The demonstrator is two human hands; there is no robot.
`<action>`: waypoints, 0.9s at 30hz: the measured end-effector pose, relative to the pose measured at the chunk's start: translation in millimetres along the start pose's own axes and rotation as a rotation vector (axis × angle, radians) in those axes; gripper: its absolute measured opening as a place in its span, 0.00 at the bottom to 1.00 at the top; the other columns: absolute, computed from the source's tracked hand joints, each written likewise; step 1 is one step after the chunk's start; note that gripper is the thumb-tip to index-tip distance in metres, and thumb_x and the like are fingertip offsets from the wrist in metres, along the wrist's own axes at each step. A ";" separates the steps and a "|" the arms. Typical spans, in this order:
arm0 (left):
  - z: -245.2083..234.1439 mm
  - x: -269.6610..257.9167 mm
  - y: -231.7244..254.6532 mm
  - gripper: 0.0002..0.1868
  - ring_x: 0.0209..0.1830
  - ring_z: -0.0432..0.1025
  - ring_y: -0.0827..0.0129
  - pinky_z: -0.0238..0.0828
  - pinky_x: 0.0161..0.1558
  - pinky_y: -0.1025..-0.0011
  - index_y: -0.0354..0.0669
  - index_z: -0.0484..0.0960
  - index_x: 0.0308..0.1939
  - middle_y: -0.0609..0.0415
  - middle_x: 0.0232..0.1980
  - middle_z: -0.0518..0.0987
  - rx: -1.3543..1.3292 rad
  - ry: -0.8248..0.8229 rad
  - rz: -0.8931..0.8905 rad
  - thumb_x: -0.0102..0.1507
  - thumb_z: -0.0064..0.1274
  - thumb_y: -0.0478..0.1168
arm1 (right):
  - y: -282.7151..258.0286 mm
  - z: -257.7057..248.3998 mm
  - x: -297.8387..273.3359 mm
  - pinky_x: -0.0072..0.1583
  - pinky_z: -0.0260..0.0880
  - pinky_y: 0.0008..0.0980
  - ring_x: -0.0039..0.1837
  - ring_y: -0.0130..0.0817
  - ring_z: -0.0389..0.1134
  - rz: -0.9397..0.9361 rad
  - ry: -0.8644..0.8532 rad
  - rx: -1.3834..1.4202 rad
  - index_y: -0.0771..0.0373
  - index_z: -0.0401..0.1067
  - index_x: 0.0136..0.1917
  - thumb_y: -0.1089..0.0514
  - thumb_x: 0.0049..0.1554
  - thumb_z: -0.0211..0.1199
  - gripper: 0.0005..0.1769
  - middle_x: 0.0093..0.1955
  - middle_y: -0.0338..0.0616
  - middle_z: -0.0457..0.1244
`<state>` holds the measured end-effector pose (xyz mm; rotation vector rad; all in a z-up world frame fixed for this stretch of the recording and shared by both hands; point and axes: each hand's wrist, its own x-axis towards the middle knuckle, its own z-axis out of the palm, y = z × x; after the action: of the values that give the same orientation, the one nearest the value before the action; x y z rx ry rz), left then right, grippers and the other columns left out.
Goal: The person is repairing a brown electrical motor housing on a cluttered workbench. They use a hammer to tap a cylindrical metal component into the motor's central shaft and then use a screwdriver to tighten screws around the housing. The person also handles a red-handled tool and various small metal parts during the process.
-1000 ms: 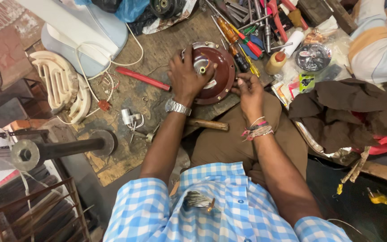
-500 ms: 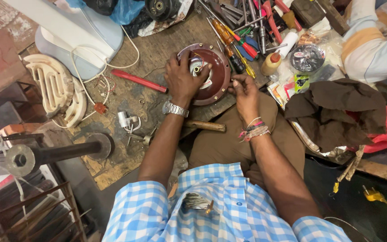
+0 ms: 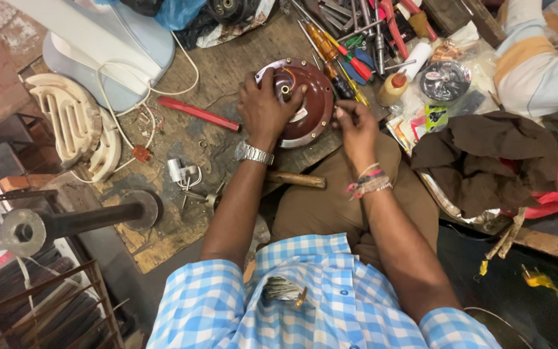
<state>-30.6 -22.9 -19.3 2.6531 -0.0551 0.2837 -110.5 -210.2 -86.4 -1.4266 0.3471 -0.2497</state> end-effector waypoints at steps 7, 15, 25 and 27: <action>-0.9 -0.4 5.2 0.44 0.63 0.65 0.39 0.65 0.53 0.39 0.49 0.77 0.62 0.37 0.64 0.70 0.007 -0.015 -0.046 0.53 0.62 0.73 | -36.4 -6.3 61.4 0.42 0.69 0.25 0.37 0.21 0.67 -0.078 -0.219 -0.372 0.70 0.78 0.54 0.65 0.61 0.65 0.08 0.38 0.38 0.69; -5.0 -0.7 8.8 0.43 0.63 0.64 0.39 0.65 0.52 0.38 0.50 0.77 0.61 0.38 0.65 0.70 -0.012 -0.025 -0.070 0.52 0.62 0.72 | -55.8 0.8 84.1 0.40 0.68 0.30 0.35 0.26 0.69 0.006 -0.325 -0.641 0.66 0.79 0.49 0.61 0.59 0.68 0.07 0.36 0.42 0.70; -6.9 0.4 11.0 0.41 0.63 0.64 0.39 0.65 0.53 0.38 0.52 0.77 0.60 0.39 0.65 0.69 -0.006 -0.045 -0.080 0.52 0.62 0.72 | -56.1 7.3 82.8 0.53 0.70 0.45 0.49 0.53 0.71 -0.448 -0.362 -0.889 0.61 0.82 0.52 0.60 0.53 0.71 0.11 0.46 0.55 0.70; -6.3 1.1 10.5 0.42 0.64 0.63 0.40 0.65 0.53 0.37 0.52 0.77 0.60 0.39 0.65 0.69 -0.008 -0.045 -0.080 0.52 0.62 0.72 | -56.4 7.9 77.3 0.53 0.70 0.47 0.48 0.55 0.70 -0.500 -0.329 -0.932 0.60 0.83 0.52 0.60 0.51 0.72 0.14 0.44 0.57 0.68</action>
<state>-31.7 -29.4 -8.9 2.6466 0.0347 0.1967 -33.9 -239.2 -36.3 -2.4331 -0.2199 -0.2599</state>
